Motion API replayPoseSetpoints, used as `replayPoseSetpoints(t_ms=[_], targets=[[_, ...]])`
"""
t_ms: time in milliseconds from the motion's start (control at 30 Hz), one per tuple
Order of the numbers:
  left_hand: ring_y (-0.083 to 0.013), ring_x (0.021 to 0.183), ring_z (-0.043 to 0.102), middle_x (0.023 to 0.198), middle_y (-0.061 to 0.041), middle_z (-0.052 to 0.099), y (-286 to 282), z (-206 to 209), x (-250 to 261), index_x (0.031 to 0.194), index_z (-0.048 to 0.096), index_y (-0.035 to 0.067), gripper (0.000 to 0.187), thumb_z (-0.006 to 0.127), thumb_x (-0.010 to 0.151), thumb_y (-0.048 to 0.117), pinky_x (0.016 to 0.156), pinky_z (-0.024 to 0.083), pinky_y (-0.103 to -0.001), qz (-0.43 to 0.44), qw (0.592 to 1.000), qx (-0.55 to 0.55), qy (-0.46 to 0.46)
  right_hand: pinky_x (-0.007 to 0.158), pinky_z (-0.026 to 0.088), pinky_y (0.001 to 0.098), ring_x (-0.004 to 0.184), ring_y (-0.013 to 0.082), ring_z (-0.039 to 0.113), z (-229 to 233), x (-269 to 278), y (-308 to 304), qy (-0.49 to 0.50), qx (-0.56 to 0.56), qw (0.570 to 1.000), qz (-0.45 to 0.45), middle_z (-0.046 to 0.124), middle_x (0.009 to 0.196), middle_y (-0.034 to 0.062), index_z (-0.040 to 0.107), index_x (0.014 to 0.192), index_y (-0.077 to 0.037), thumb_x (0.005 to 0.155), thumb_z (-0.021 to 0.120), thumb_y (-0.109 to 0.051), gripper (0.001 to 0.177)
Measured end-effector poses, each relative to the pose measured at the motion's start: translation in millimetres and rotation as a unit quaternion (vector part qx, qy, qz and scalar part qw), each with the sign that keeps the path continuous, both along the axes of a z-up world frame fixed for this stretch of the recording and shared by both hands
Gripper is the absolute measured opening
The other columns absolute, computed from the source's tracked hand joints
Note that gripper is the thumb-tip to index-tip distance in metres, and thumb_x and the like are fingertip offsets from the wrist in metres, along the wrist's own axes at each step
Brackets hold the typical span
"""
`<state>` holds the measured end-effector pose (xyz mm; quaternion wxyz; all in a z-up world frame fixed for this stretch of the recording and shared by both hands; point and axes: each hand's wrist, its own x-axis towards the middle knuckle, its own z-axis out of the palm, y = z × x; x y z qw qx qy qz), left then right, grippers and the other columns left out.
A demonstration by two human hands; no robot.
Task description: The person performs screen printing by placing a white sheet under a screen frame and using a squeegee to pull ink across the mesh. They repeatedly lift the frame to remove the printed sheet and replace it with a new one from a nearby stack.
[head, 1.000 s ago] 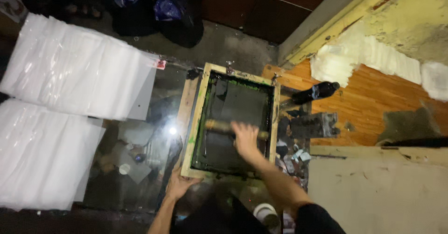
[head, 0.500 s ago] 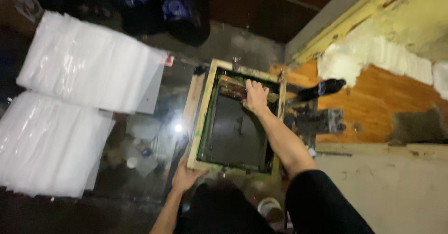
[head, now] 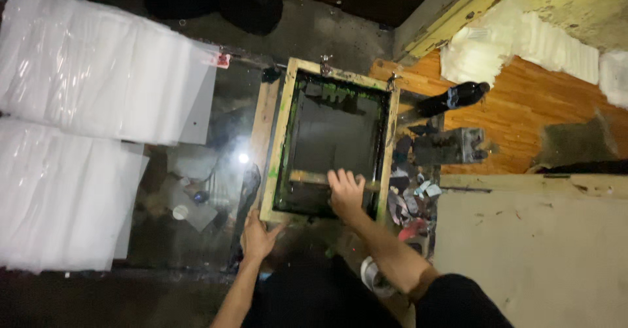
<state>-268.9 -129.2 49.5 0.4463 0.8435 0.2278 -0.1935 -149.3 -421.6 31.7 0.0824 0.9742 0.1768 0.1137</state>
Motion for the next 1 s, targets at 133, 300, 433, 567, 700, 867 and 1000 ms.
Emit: replayPoseSetpoints(t_ms=[133,300,433,567,700,867,1000], targets=[[-0.045,0.116,0.066,0.117,-0.021,0.07,-6.7,-42.3,-14.7,0.127,0.058,0.009,0.071,0.09,0.081,0.053,0.089,0.053,-0.054,0.011,0.995,0.029,-0.097,0.099,0.043,0.0624,0.116,0.0364,0.058,43.1,133.6,11.8,0.128,0.035,0.991,-0.018,0.06,0.123,0.01,0.056,0.139,-0.015,0.074,0.073,-0.007,0.068],[-0.0285,0.088,0.065,0.089,-0.004,0.059,-5.5,-8.2,-3.4,0.106,0.057,0.019,0.067,0.092,0.075,0.068,0.077,0.049,-0.044,0.019,0.998,0.035,0.051,0.086,0.044,0.0608,0.103,0.0366,0.052,72.4,247.9,13.9,0.147,0.067,0.987,-0.01,0.056,0.106,0.0123,0.049,0.115,-0.011,0.081,0.06,0.012,0.043],[-0.025,0.082,0.063,0.086,-0.001,0.056,-6.4,15.6,2.7,0.09,0.046,0.018,0.067,0.094,0.078,0.064,0.074,0.044,-0.041,0.044,0.998,-0.002,0.053,0.1,0.046,0.0777,0.131,0.0403,0.055,88.1,175.8,2.2,0.197,0.042,0.98,-0.003,0.061,0.137,0.015,0.047,0.149,-0.009,0.083,0.088,-0.024,0.079],[-0.0243,0.121,0.072,0.13,0.0,0.076,-6.1,127.9,19.6,0.124,0.074,0.025,0.074,0.092,0.067,0.069,0.092,0.054,-0.043,0.051,0.998,-0.018,-0.024,0.081,0.049,0.0539,0.116,0.0312,0.064,103.4,32.9,-31.9,0.13,0.032,0.99,0.041,0.064,0.127,0.0058,0.057,0.141,-0.022,0.081,0.082,-0.033,0.066],[-0.0235,0.091,0.077,0.102,-0.006,0.083,-24.8,159.4,53.7,0.113,0.076,0.016,0.068,0.093,0.067,0.062,0.072,0.051,-0.039,0.089,0.983,-0.097,-0.129,0.088,0.044,0.0523,0.109,0.0333,0.063,188.6,-25.3,-60.3,-0.073,0.017,0.996,-0.053,0.069,0.117,0.002,0.071,0.135,-0.03,0.066,0.073,-0.037,0.069],[-0.0284,0.102,0.058,0.13,-0.015,0.05,-12.1,232.6,117.0,0.144,0.037,0.005,0.089,0.062,0.089,0.071,0.086,0.048,-0.047,-0.109,0.967,-0.106,-0.202,0.099,0.036,0.0562,0.111,0.0535,0.055,318.7,34.9,-44.1,-0.253,0.188,0.948,0.053,0.063,0.122,0.0357,0.071,0.138,0.013,0.094,0.054,-0.022,0.058],[-0.0308,0.134,0.068,0.148,-0.013,0.07,68.8,230.0,131.5,0.146,0.064,0.011,0.069,0.071,0.094,0.056,0.114,0.055,-0.051,-0.104,0.959,-0.006,-0.265,0.095,0.05,0.0566,0.1,0.0528,0.062,331.3,94.4,-84.5,-0.279,0.177,0.941,0.067,0.068,0.116,0.0307,0.074,0.136,0.014,0.077,0.059,-0.004,0.064]])
